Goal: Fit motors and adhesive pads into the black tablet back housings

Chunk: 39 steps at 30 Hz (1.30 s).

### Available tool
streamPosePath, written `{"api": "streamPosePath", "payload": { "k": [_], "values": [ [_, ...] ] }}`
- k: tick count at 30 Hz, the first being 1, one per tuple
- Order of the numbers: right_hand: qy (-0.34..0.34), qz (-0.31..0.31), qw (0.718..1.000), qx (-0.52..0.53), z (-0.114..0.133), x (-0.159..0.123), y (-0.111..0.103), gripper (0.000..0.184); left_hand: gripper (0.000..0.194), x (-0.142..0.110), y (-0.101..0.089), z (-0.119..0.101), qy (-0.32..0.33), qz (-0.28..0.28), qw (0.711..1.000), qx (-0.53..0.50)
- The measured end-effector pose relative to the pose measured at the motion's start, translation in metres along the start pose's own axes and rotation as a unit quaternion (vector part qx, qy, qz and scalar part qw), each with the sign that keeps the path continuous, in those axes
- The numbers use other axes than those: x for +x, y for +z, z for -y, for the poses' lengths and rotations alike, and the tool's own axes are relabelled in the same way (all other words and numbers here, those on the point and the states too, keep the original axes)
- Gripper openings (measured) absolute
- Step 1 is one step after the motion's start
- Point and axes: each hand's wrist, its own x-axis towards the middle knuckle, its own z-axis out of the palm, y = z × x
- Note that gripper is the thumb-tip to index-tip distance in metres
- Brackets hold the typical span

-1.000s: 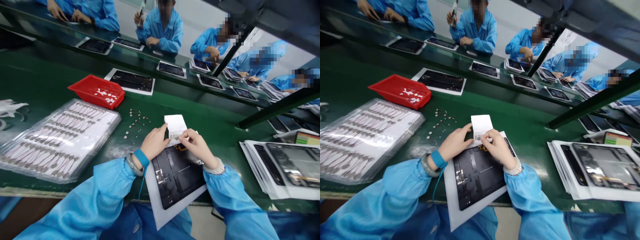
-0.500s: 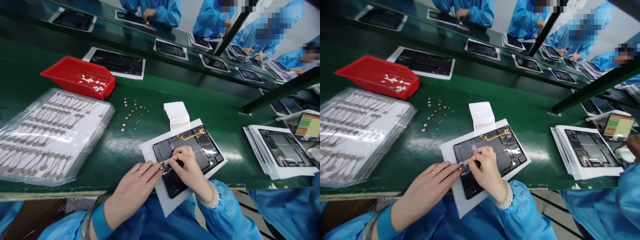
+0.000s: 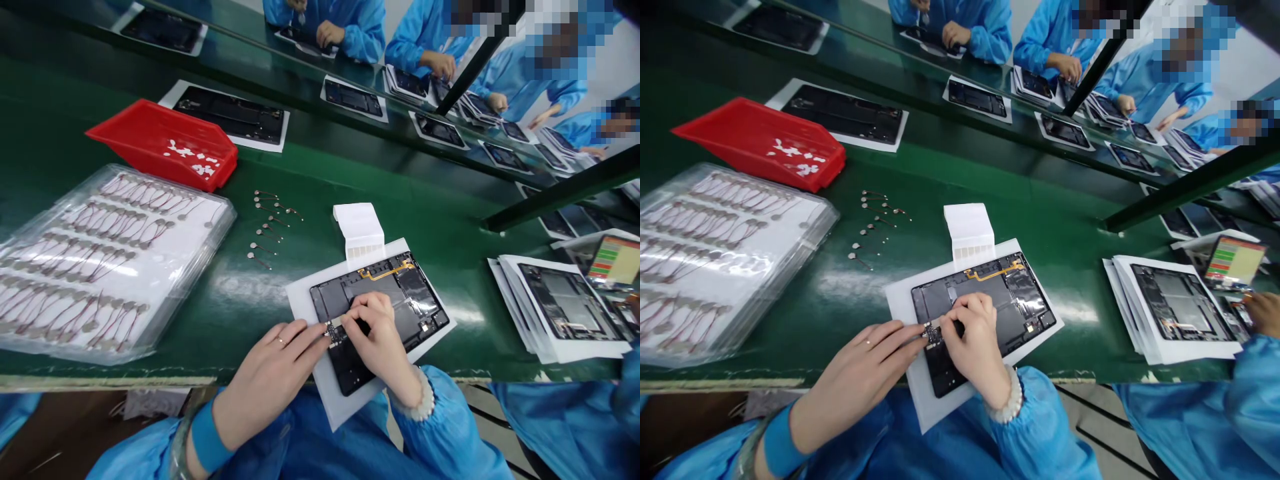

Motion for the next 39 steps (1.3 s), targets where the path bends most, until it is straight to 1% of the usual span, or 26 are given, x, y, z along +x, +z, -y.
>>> {"api": "streamPosePath", "payload": {
  "k": [9, 18, 22, 24, 30, 35, 38, 39],
  "values": [
    [-0.004, -0.002, 1.0, -0.001, 0.0, -0.001, 0.0, 0.018, 0.033, 0.0, -0.001, 0.0, -0.001, 0.004, 1.0, -0.001],
    [-0.004, -0.003, 1.0, -0.001, 0.0, -0.002, 0.0, 0.018, 0.028, -0.001, 0.0, 0.0, 0.0, 0.007, 1.0, 0.006],
    [-0.006, -0.004, 1.0, -0.007, 0.001, -0.001, -0.001, 0.018, 0.027, -0.001, -0.001, -0.001, 0.004, 0.014, 1.0, 0.027],
    [-0.006, -0.005, 1.0, -0.008, 0.001, -0.001, -0.001, 0.018, 0.027, 0.0, -0.001, 0.0, 0.015, 0.021, 0.999, 0.043],
    [-0.007, -0.004, 1.0, -0.012, 0.001, -0.002, -0.001, 0.018, 0.028, 0.008, -0.004, 0.005, 0.094, 0.066, 0.991, 0.066],
    [-0.014, -0.001, 1.0, -0.026, 0.003, -0.001, -0.002, 0.018, 0.025, 0.015, -0.008, 0.005, 0.117, 0.085, 0.986, 0.086],
    [-0.033, 0.014, 0.998, -0.048, 0.0, 0.001, -0.007, 0.018, 0.025, 0.017, -0.01, 0.002, 0.126, 0.1, 0.982, 0.1],
    [-0.036, 0.01, 0.998, -0.054, -0.003, 0.002, -0.011, 0.016, 0.025, 0.018, -0.01, 0.002, 0.128, 0.104, 0.981, 0.105]
  ]
}}
